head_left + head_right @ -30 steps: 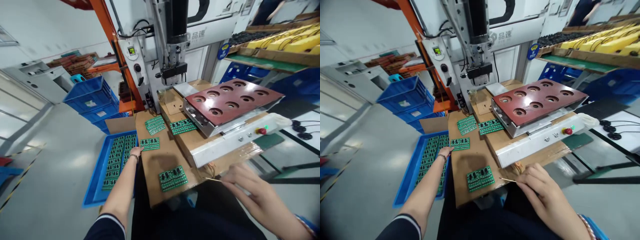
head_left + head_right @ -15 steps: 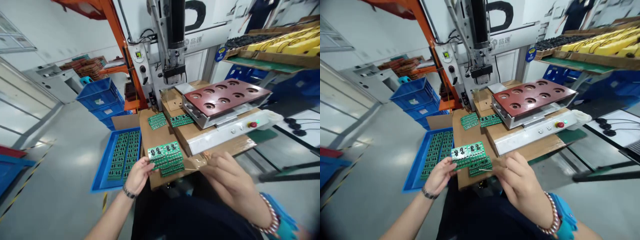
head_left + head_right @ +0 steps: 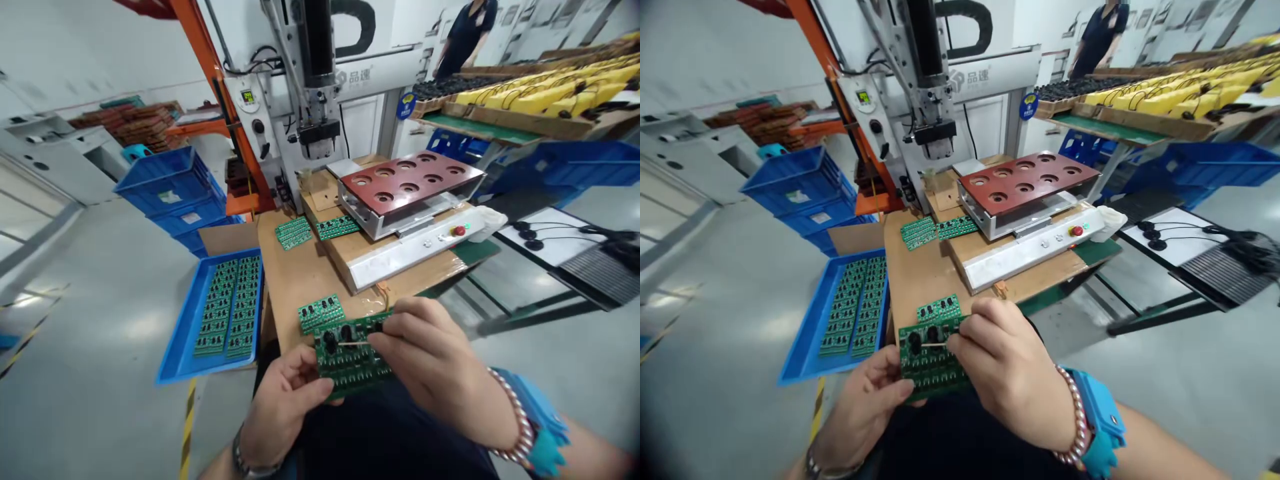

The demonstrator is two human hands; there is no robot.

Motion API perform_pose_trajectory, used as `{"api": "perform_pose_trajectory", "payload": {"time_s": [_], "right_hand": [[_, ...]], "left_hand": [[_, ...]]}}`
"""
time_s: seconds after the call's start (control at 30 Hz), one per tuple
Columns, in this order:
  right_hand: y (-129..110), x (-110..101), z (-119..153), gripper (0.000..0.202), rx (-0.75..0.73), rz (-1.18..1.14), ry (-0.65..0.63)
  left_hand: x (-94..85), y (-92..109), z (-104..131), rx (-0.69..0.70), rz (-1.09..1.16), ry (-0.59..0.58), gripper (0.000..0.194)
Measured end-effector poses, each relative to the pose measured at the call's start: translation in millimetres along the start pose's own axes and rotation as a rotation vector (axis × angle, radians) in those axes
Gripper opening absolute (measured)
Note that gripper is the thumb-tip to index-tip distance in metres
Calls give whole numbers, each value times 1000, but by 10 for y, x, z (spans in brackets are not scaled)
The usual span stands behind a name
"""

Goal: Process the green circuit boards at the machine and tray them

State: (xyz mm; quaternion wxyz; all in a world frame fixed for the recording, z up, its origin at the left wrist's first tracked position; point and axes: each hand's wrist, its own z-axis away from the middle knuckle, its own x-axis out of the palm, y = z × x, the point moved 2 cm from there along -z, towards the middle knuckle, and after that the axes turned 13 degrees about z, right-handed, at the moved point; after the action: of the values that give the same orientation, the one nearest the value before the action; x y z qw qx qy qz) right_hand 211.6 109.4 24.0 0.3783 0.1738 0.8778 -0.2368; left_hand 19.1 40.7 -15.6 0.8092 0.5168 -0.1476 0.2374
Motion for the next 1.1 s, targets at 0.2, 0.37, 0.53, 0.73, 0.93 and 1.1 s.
{"api": "perform_pose_trajectory", "payload": {"time_s": [0.2, 0.37, 0.53, 0.73, 0.93, 1.1], "right_hand": [[9, 2, -17, 18, 10, -25, -32], [23, 8, -36, 16, 1, -20, -46], [72, -37, -98, 18, -46, -16, -104], [218, -83, -315, 19, -209, -1, -261], [342, -94, -533, 20, -317, -71, -349], [365, -116, -537, 19, -318, -62, -350]], "left_hand": [[-1, 1, 6, -8, -7, 12, 15], [-21, -12, 13, -21, -21, 30, 17], [-21, -10, 10, -34, -37, -6, 15], [-58, -30, 1, -86, -84, -44, 13], [-41, -18, 22, -104, -87, -56, 16], [-40, -21, 26, -110, -78, -56, 14]]}}
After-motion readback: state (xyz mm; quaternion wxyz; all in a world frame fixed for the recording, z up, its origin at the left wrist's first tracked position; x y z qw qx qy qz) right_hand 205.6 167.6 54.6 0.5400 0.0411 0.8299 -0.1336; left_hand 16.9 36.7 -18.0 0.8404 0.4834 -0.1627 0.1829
